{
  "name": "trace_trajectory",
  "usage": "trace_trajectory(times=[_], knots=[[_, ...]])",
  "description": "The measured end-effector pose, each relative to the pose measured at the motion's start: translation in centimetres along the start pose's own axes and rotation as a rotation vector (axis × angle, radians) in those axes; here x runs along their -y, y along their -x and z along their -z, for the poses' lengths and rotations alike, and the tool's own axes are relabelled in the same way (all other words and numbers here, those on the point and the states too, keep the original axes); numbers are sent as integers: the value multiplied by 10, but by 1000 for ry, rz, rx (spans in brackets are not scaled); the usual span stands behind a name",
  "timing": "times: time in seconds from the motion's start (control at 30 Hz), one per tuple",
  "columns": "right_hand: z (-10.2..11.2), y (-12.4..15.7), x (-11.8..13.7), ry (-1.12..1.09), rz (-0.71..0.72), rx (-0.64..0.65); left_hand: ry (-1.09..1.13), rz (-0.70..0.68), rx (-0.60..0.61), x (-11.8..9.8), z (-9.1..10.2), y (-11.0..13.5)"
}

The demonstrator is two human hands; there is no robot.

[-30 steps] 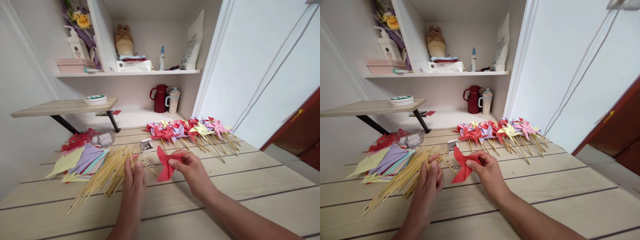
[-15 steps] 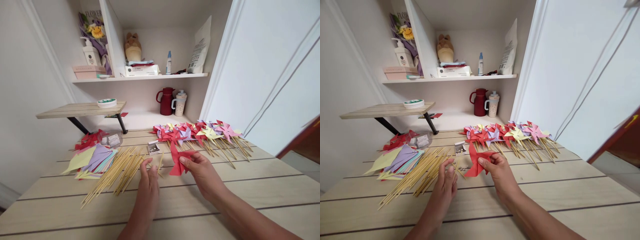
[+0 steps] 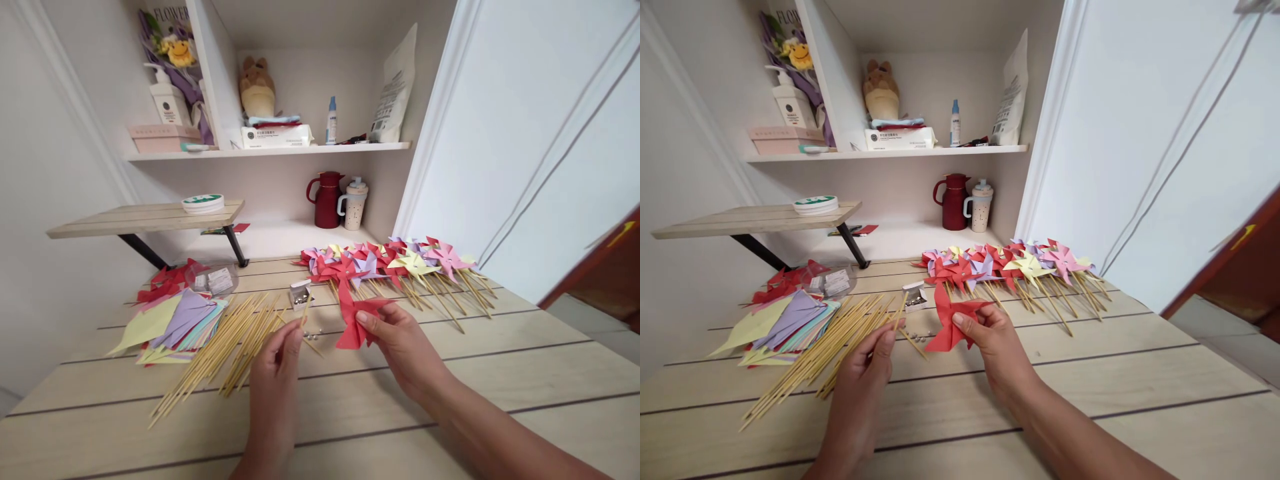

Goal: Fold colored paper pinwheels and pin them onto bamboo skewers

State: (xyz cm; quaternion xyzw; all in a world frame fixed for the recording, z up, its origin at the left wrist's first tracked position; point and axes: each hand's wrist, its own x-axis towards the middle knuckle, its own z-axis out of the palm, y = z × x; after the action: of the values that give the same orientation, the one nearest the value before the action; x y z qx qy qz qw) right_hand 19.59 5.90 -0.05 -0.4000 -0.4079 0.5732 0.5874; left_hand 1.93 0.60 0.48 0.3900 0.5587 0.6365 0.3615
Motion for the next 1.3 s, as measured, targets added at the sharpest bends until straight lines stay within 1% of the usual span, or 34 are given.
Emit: trace_trajectory(times=[0.07,0.17,0.27,0.33,0.37,0.43,0.6,0.7,0.8,0.87,1.0,1.03,1.2,1.3], knots=[[0,1,1,32,51,6,8,24,16,-1,1,0],[1,6,6,176,232,53,-36,15,35,2,3,-2],[1,14,14,386,497,234,-114,-61,51,5,4,-2],[2,19,18,460,674,336,-155,-107,69,5,4,-2],[2,20,19,478,736,362,-171,-125,75,4,4,-1],[4,21,21,520,804,378,-195,-160,84,3,3,1],[8,20,26,621,906,402,-221,-292,101,5,3,4],[8,21,29,629,940,409,-253,-373,128,7,4,5],[8,22,29,603,968,415,-278,-424,154,6,5,7],[8,21,29,583,989,402,-267,-442,151,5,3,9],[7,19,30,589,996,364,-201,-445,66,5,-2,14],[7,19,31,590,994,359,-202,-445,61,5,-2,14],[5,21,36,580,1013,366,-270,-485,120,5,2,11],[5,22,36,571,1027,366,-291,-516,125,5,5,9]])
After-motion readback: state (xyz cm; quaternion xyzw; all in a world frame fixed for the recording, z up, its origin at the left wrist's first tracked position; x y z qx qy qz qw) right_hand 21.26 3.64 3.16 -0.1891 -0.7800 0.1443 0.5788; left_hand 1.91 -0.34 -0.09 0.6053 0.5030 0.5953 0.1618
